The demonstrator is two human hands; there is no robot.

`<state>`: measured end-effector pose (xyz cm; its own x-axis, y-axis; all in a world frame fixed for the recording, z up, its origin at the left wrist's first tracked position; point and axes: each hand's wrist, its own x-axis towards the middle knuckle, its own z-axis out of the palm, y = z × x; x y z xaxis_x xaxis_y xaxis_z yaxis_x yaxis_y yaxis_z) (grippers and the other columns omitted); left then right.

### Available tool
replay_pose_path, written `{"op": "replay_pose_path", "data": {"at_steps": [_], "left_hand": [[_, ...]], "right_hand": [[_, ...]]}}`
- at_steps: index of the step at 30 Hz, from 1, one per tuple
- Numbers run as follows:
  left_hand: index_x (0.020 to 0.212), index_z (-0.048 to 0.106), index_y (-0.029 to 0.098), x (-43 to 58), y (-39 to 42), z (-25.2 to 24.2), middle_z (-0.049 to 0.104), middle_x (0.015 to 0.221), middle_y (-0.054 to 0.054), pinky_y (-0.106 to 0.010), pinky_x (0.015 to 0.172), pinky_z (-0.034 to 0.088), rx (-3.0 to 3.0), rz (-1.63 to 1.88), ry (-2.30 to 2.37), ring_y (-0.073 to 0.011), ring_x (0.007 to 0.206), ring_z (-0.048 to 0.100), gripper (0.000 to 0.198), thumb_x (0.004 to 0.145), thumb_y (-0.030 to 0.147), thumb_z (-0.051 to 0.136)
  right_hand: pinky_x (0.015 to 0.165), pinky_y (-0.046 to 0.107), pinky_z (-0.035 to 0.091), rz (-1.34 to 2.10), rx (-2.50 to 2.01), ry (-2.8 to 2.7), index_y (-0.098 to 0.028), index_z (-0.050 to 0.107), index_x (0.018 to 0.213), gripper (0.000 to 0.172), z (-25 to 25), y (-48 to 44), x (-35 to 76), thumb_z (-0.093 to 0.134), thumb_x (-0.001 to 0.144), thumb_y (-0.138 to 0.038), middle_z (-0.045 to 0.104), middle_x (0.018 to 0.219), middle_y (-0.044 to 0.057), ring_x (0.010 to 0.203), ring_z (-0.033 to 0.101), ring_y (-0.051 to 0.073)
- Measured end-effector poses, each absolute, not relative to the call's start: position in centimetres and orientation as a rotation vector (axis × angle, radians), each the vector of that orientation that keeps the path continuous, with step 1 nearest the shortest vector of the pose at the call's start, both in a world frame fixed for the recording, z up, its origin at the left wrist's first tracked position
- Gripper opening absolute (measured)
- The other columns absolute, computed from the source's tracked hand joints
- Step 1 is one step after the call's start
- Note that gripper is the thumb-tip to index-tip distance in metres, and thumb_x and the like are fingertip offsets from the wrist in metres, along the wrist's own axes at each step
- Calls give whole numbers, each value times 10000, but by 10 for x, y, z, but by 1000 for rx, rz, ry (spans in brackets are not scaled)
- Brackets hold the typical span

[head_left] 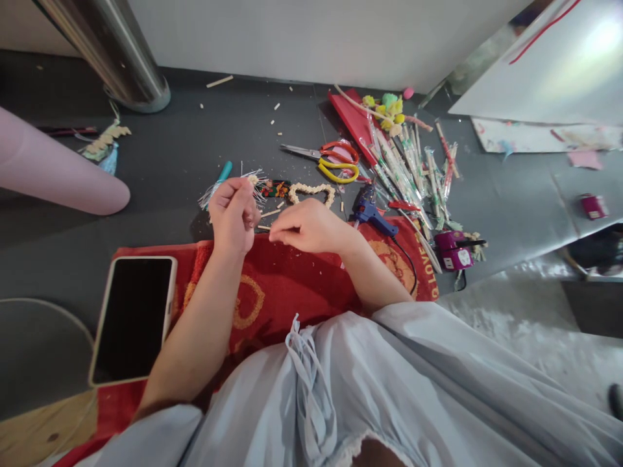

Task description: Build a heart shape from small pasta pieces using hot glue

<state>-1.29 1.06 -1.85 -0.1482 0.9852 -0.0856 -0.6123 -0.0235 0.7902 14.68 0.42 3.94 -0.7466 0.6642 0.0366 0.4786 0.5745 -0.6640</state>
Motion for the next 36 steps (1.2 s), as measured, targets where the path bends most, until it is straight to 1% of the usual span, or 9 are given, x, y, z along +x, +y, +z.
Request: {"op": "replay_pose_path", "data": {"at_steps": [11, 14, 18, 21, 23, 25, 29, 32, 36], "left_hand": [[827, 661, 273, -35, 23, -41, 302, 501, 100, -261, 385, 194, 464, 1508, 848, -62, 410, 280, 330, 719, 464, 908], [810, 655, 269, -32, 21, -37, 314, 491, 99, -259, 377, 185, 480, 1521, 864, -61, 400, 280, 308, 747, 457, 892], [697, 625, 242, -21, 16, -25, 377, 453, 99, -219, 352, 168, 455, 1549, 866, -45, 389, 257, 429, 596, 457, 982], [689, 636, 233, -14, 12, -18, 372, 431, 108, -194, 337, 148, 481, 1529, 820, -41, 375, 251, 417, 574, 425, 988], [690, 635, 231, -13, 10, -16, 375, 432, 106, -190, 336, 156, 511, 1493, 811, -45, 372, 261, 356, 643, 383, 954], [693, 635, 228, -12, 9, -16, 370, 432, 105, -191, 337, 169, 544, 1479, 799, -48, 369, 272, 326, 689, 359, 934], [700, 668, 226, -11, 8, -16, 376, 407, 111, -183, 332, 157, 603, 1471, 768, -38, 354, 257, 392, 610, 436, 987], [702, 685, 220, -9, 7, -16, 424, 420, 107, -170, 324, 157, 628, 1421, 804, -22, 338, 248, 456, 553, 509, 1005], [716, 673, 213, -8, 6, -17, 434, 425, 102, -173, 310, 176, 678, 1372, 794, -32, 316, 282, 486, 565, 538, 1001]], "right_hand": [[785, 183, 514, 1508, -358, -2554, -193, 791, 833, 229, 73, -24, 156, 643, 1008, -190, 824, 857, 13, 795, 740, 93], [780, 211, 492, 1344, -629, -2636, -196, 779, 828, 188, 72, -25, 160, 664, 958, -122, 812, 865, 9, 804, 721, 110], [707, 262, 393, 836, -1324, -2600, -178, 758, 939, 49, 57, -18, 159, 764, 894, -197, 770, 877, 34, 809, 664, 157], [667, 286, 323, 611, -1519, -2379, -185, 617, 654, 363, 47, -10, 155, 680, 976, -340, 664, 707, 17, 709, 576, 143], [674, 279, 339, 639, -1498, -2215, -192, 589, 657, 325, 44, -5, 152, 719, 930, -311, 627, 687, -9, 671, 535, 124], [696, 265, 380, 768, -1428, -2090, -186, 663, 825, 152, 43, -1, 149, 784, 853, -275, 648, 745, -27, 670, 538, 113], [705, 259, 417, 957, -1352, -2014, -162, 702, 1067, 280, 42, 7, 145, 774, 877, -354, 669, 789, -31, 668, 545, 105], [684, 254, 412, 1015, -1314, -2025, -173, 718, 1017, 247, 38, 11, 143, 720, 931, -404, 661, 784, -31, 673, 535, 101], [639, 255, 385, 1043, -1272, -1968, -183, 673, 760, 275, 30, 14, 140, 620, 982, -337, 605, 676, -36, 645, 500, 98]]}}
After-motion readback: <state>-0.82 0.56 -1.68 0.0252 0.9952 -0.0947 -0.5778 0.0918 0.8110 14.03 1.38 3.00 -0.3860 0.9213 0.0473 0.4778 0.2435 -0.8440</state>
